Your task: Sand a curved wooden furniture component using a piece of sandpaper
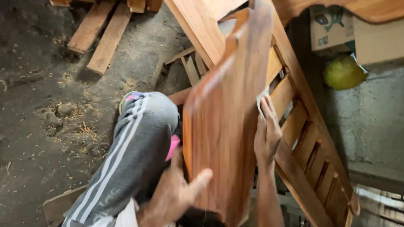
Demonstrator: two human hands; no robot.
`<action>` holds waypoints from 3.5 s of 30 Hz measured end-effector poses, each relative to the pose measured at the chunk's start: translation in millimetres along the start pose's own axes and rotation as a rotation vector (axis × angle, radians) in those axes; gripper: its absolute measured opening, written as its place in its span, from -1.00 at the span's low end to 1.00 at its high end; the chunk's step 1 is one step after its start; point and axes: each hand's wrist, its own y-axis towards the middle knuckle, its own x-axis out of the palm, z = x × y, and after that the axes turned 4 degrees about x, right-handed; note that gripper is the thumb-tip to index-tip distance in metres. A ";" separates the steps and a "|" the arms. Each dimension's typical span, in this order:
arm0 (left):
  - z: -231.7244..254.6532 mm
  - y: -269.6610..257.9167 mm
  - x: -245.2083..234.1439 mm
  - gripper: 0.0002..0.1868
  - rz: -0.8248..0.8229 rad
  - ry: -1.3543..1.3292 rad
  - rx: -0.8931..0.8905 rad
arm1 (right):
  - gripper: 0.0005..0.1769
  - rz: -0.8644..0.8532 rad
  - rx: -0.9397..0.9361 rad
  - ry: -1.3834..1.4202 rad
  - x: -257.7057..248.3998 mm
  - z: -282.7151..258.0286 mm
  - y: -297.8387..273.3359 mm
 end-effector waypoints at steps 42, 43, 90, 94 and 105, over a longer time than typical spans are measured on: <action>-41.7 -13.7 -48.9 -0.59 -0.256 -0.101 -0.093 | -0.73 0.088 -0.223 -0.259 30.5 -55.5 -109.1; -41.4 -13.6 -49.0 -0.59 -0.263 -0.126 -0.087 | -0.79 0.025 -0.277 -0.251 30.9 -69.3 -102.5; -58.1 -7.3 -35.4 -0.54 -0.348 -0.041 0.193 | -0.80 -0.087 -0.689 -0.423 13.9 -147.0 -22.0; -64.8 -2.1 -27.0 -0.54 -0.348 -0.021 0.303 | -0.68 -0.159 -0.684 -0.471 17.5 -140.2 -33.4; -53.2 7.1 -23.9 -0.33 -0.340 0.127 0.277 | -0.17 -0.261 0.080 0.547 18.7 -124.1 -1.8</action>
